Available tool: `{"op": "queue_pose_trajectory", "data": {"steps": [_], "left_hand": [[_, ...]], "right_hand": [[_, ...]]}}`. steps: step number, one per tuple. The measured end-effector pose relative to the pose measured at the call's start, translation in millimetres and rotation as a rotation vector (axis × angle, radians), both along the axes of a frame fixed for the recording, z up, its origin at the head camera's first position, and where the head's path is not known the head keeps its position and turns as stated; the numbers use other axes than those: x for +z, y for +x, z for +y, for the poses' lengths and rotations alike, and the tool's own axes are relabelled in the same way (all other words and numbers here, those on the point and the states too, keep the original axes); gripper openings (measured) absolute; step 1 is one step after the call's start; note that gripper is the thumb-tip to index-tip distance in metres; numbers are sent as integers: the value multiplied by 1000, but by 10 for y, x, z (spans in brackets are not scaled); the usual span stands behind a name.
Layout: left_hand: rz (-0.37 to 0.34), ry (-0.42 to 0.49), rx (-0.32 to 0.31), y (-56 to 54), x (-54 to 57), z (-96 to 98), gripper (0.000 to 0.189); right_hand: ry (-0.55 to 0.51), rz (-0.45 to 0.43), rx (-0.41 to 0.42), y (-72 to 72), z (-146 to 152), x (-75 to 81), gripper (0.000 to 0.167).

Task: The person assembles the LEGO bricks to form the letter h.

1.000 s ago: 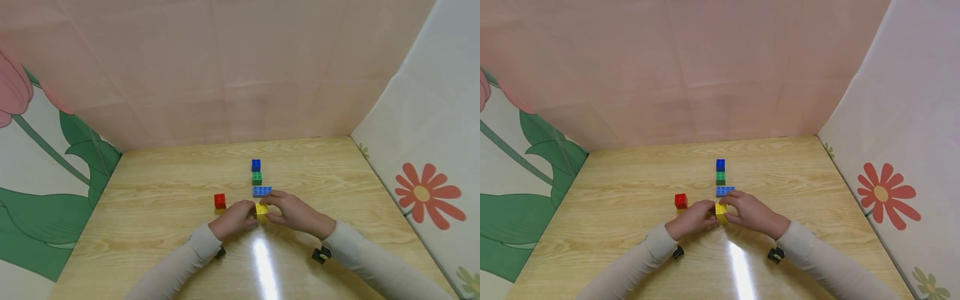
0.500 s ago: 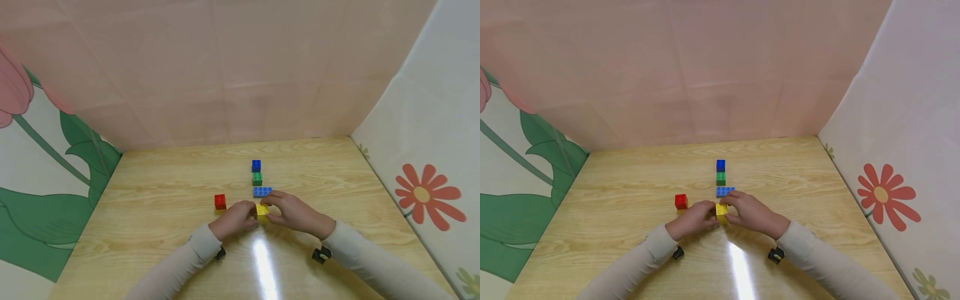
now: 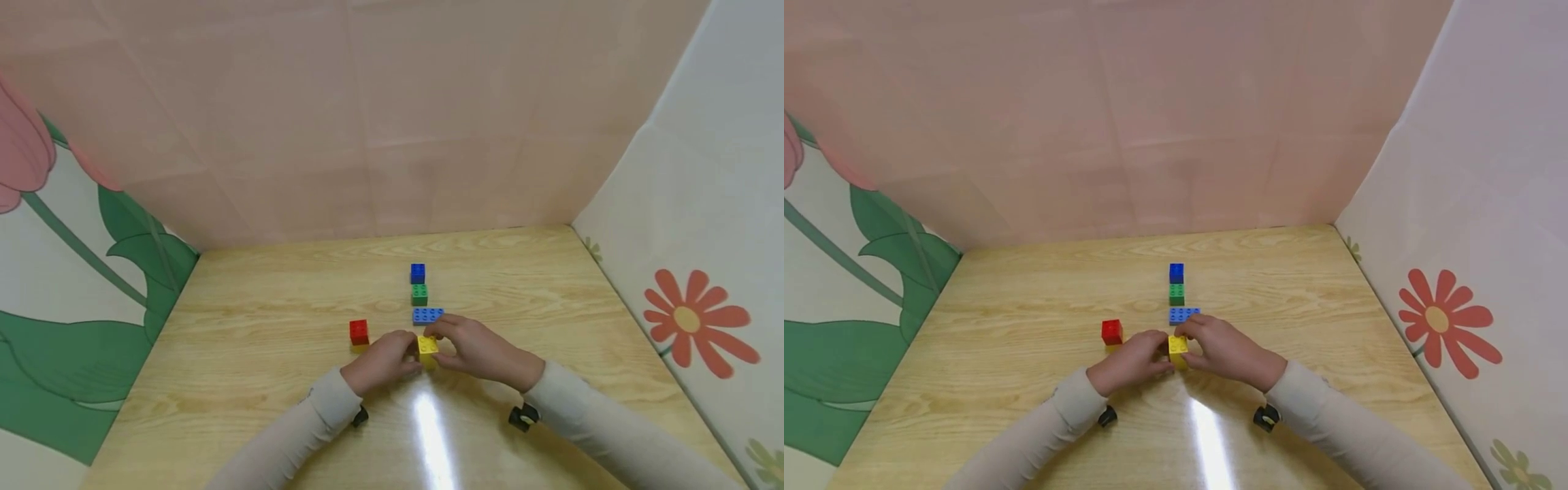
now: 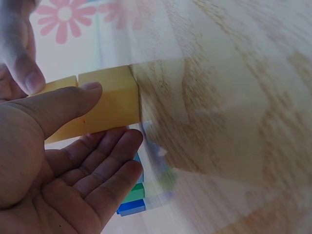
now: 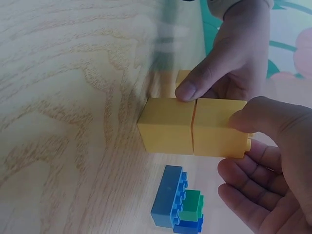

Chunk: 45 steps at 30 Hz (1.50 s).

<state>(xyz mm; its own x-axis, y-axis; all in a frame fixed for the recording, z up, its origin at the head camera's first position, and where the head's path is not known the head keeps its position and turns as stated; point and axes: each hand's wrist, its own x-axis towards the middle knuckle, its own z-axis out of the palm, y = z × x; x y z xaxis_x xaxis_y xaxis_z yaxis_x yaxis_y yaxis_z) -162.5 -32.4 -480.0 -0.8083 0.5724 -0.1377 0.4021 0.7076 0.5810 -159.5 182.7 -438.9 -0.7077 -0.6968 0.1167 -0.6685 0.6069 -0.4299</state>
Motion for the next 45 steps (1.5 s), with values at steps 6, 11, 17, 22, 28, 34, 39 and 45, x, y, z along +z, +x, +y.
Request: {"op": "queue_pose_trajectory", "data": {"steps": [6,11,17,22,28,34,39,45], "left_hand": [[-5,-1,8,-3,4,1,22],[-17,4,10,-7,-3,-9,22],[-32,0,21,-15,-16,-4,23],[-31,-12,24,-18,-21,1,24],[-14,-13,17,-10,-31,-1,24],[22,9,11,-13,-40,4,23],[21,7,13,1,-37,4,22],[13,9,19,37,-19,14,22]], "right_hand": [[-18,-8,3,-39,3,-39,34],[-18,-6,2,-34,-2,-44,33],[-26,27,30,-32,-6,-28,32],[-21,42,38,-28,-8,-30,31],[-32,74,57,-12,-13,-47,31],[-38,95,56,-9,-13,-44,30],[-12,97,50,1,-24,-28,30],[16,109,39,21,-32,-23,31]]}}
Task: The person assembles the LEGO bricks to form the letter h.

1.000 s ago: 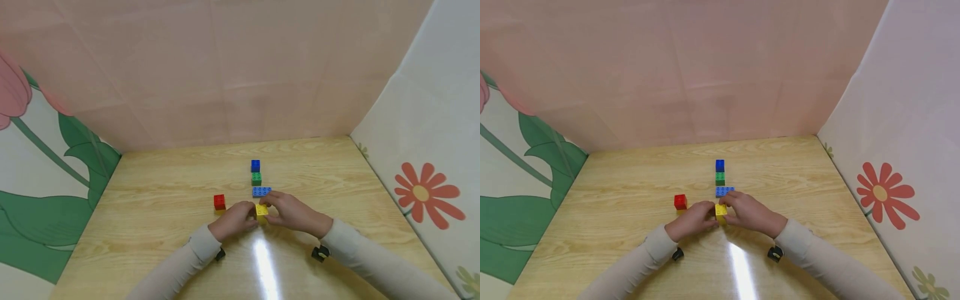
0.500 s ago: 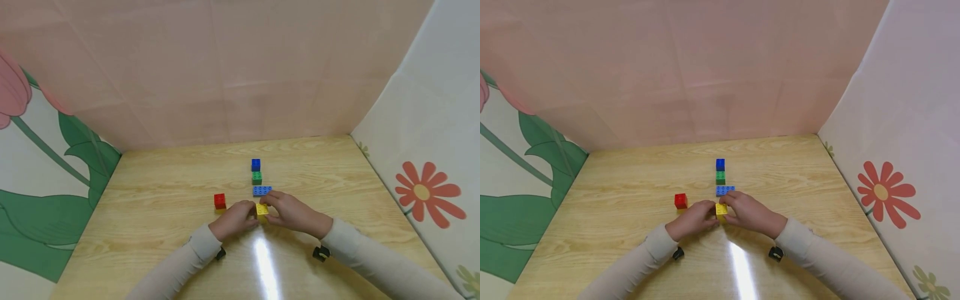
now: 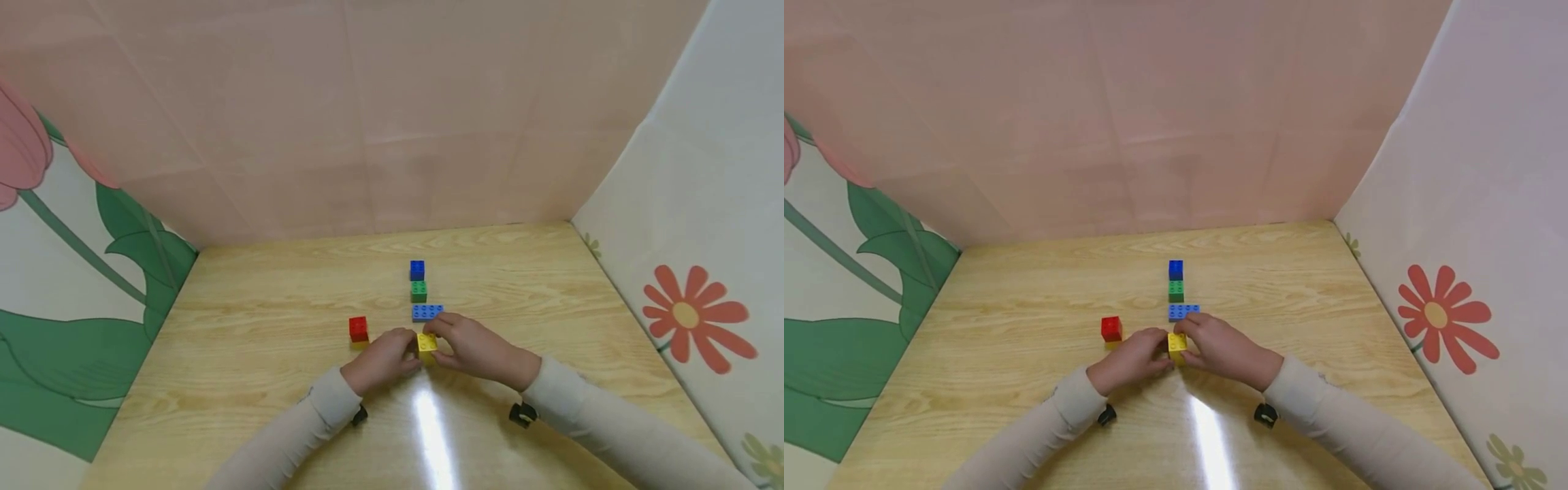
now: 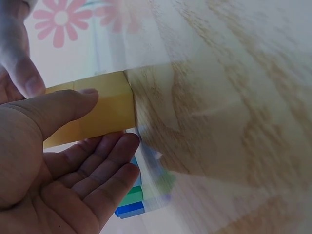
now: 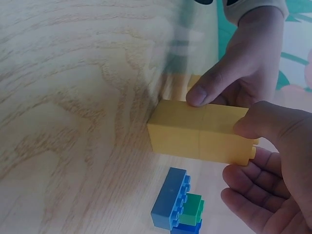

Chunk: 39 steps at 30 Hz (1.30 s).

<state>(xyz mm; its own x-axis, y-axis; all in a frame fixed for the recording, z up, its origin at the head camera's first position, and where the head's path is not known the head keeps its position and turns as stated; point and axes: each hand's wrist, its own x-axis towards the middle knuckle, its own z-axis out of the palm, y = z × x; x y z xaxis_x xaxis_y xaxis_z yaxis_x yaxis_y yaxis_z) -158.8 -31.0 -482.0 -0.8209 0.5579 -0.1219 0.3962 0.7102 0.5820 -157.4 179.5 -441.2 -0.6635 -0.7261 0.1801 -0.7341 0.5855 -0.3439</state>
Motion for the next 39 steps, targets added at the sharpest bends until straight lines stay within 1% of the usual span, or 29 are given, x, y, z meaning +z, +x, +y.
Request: {"op": "queue_pose_trajectory", "data": {"steps": [7,12,16,20,24,29,34,39], "left_hand": [[-60,-8,14,25,-30,10,24],[-35,-6,12,21,-31,10,25],[-14,-11,2,21,-16,4,25],[3,-12,-8,16,2,-3,22],[-3,-4,-6,8,6,-4,22],[-17,-8,-6,-5,-2,1,23],[-1,-8,-16,-9,-6,-1,22],[13,0,-8,-8,-17,-9,22]], "right_hand": [[-19,-20,15,38,13,-49,30],[-30,-13,13,27,18,-52,29],[-33,-25,8,17,16,-45,29],[-34,-13,12,10,10,-35,30],[-31,1,19,3,9,-27,29],[-14,-3,0,2,13,-32,29],[-22,11,8,-3,11,-33,30],[-25,1,6,-15,6,-24,28]]}}
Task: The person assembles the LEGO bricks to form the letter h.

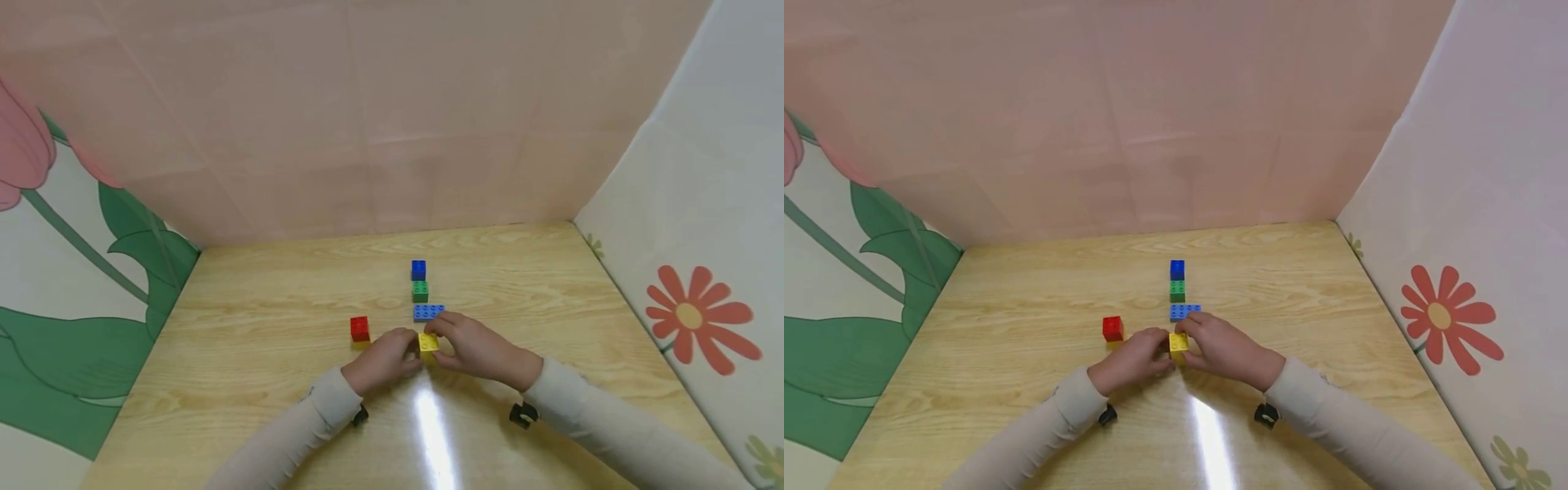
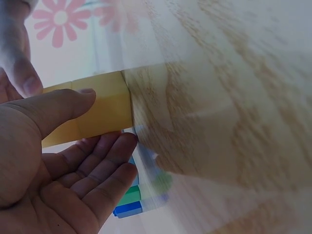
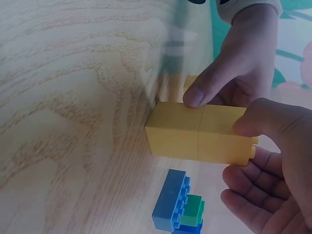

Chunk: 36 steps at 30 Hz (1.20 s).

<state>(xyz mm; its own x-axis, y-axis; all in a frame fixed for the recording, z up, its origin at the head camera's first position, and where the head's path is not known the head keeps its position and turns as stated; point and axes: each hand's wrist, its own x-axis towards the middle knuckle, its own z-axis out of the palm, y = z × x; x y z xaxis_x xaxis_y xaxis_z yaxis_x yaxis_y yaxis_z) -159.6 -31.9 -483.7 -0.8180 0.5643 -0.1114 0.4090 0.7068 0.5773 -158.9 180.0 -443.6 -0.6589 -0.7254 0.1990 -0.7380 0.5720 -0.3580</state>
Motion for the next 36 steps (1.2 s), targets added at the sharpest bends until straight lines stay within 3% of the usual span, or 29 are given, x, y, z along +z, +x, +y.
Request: {"op": "queue_pose_trajectory", "data": {"steps": [14,36], "left_hand": [[15,6,4,7,1,4,23],[-36,11,36,26,7,4,26]], "right_hand": [[3,0,-14,23,5,-11,29],[2,-19,-21,25,27,-30,32]]}}
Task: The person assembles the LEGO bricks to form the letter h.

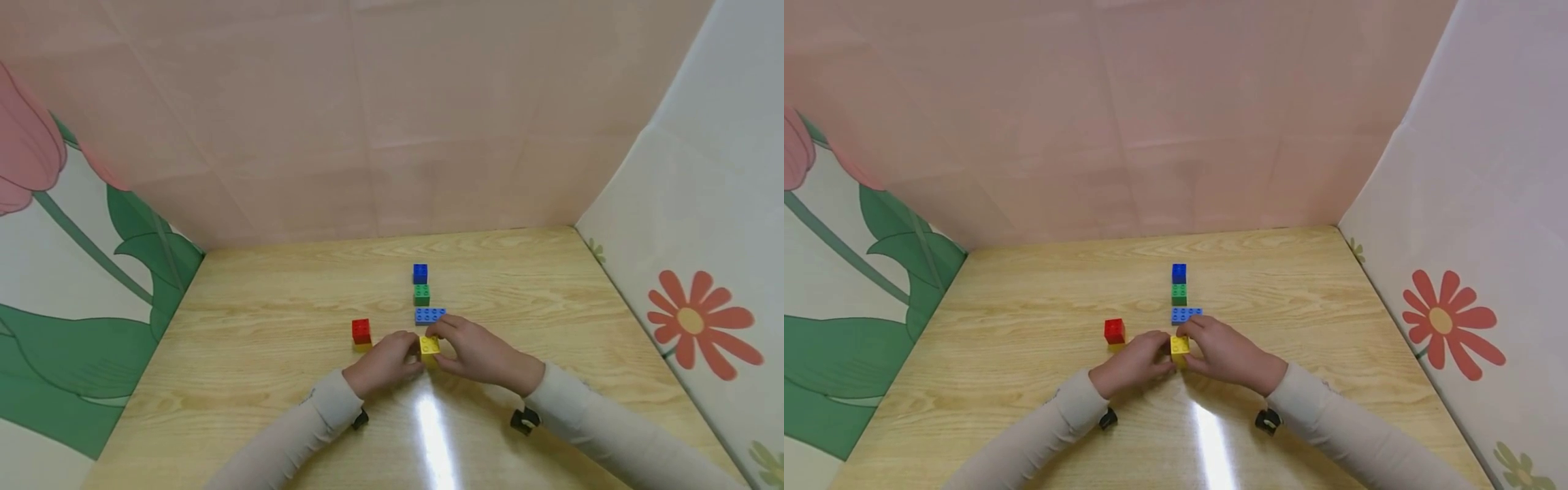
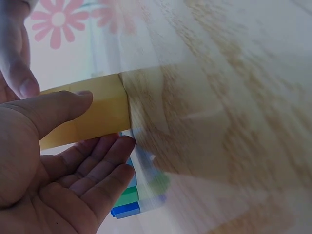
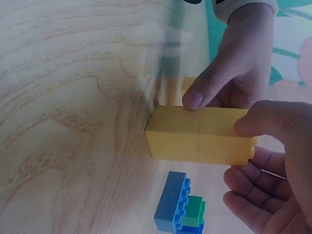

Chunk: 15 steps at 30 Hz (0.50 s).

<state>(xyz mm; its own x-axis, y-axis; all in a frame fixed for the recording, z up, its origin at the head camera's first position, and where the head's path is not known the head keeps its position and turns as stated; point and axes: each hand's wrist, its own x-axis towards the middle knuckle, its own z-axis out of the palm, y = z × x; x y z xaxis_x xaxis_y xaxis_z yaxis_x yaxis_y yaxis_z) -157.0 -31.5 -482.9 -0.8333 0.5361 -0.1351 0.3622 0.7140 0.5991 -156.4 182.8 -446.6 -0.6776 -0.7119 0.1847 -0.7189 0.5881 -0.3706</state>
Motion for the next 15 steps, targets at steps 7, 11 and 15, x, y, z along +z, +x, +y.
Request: {"op": "queue_pose_trajectory", "data": {"steps": [7,11,15], "left_hand": [[50,-19,15,32,0,-19,42],[113,1,9,59,24,-29,49],[152,44,-4,75,56,-48,49]], "right_hand": [[0,24,27,0,39,19,37],[8,41,31,8,51,45,43],[-10,52,27,10,69,82,48]]}}
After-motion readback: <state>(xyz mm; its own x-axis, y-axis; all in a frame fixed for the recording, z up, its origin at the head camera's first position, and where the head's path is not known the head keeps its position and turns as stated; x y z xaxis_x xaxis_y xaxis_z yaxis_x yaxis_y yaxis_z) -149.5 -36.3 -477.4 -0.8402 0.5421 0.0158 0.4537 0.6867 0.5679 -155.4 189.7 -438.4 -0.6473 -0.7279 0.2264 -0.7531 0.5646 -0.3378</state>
